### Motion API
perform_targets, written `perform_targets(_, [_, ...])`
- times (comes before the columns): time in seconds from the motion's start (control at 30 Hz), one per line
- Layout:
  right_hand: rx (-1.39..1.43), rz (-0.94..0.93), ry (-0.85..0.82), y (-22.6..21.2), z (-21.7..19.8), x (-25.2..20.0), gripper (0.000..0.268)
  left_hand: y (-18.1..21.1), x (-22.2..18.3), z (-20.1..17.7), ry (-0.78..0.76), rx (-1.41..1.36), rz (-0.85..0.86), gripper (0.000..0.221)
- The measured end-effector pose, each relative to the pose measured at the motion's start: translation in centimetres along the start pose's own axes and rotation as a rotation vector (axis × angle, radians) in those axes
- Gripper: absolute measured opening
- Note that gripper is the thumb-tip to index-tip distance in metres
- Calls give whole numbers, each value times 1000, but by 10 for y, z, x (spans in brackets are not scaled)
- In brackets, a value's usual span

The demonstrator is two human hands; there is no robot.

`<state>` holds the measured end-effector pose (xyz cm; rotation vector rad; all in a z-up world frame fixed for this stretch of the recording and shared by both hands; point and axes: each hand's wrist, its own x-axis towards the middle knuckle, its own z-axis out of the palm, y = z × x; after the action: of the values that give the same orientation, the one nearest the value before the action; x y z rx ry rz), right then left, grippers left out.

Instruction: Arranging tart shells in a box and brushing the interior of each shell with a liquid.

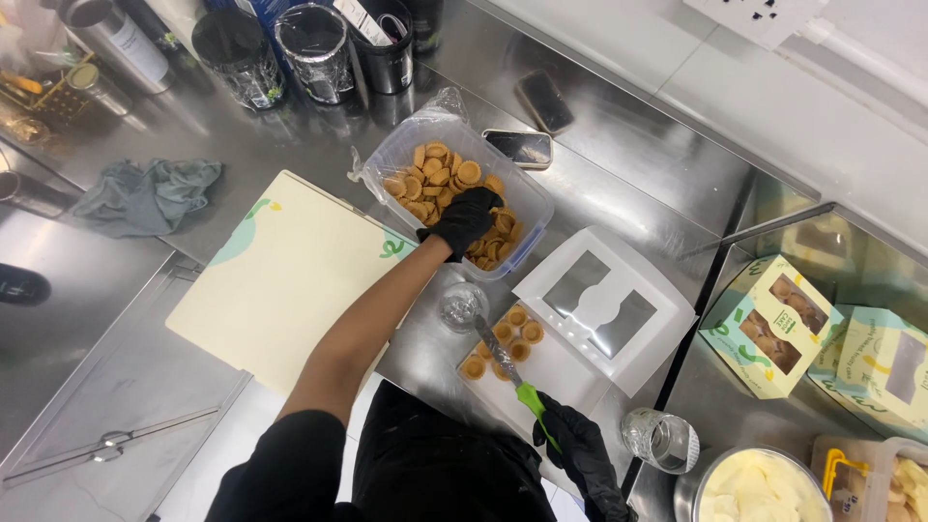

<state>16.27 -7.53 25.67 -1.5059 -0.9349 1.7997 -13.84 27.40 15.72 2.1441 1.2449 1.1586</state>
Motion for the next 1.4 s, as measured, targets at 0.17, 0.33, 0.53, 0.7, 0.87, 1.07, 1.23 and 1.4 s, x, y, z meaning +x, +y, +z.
perform_targets(0.17, [79,34,14,18,-3,6,40,-87,11,59,39,273,14,13])
perform_targets(0.33, [9,48,-10,4,11,15,40,-52,24,53,-80,695,29,14])
perform_targets(0.53, [-327,121,47,-39,41,33,42,-15,24,17,-182,768,144,7])
perform_targets(0.7, [-409,1,29,-43,49,57,46,98,18,-77,-244,86,-161,32])
perform_targets(0.87, [-1136,-174,113,-97,89,64,39,215,-34,-163,-52,-494,-300,50])
perform_targets(1.07, [-1136,-348,60,-74,103,88,29,167,-155,-95,298,-123,-611,28])
perform_targets(1.23, [-1091,-343,37,-38,89,107,27,128,-186,-46,212,-174,-761,36])
perform_targets(1.4, [-835,-118,35,-62,85,99,31,92,-193,-26,196,-103,-627,30])
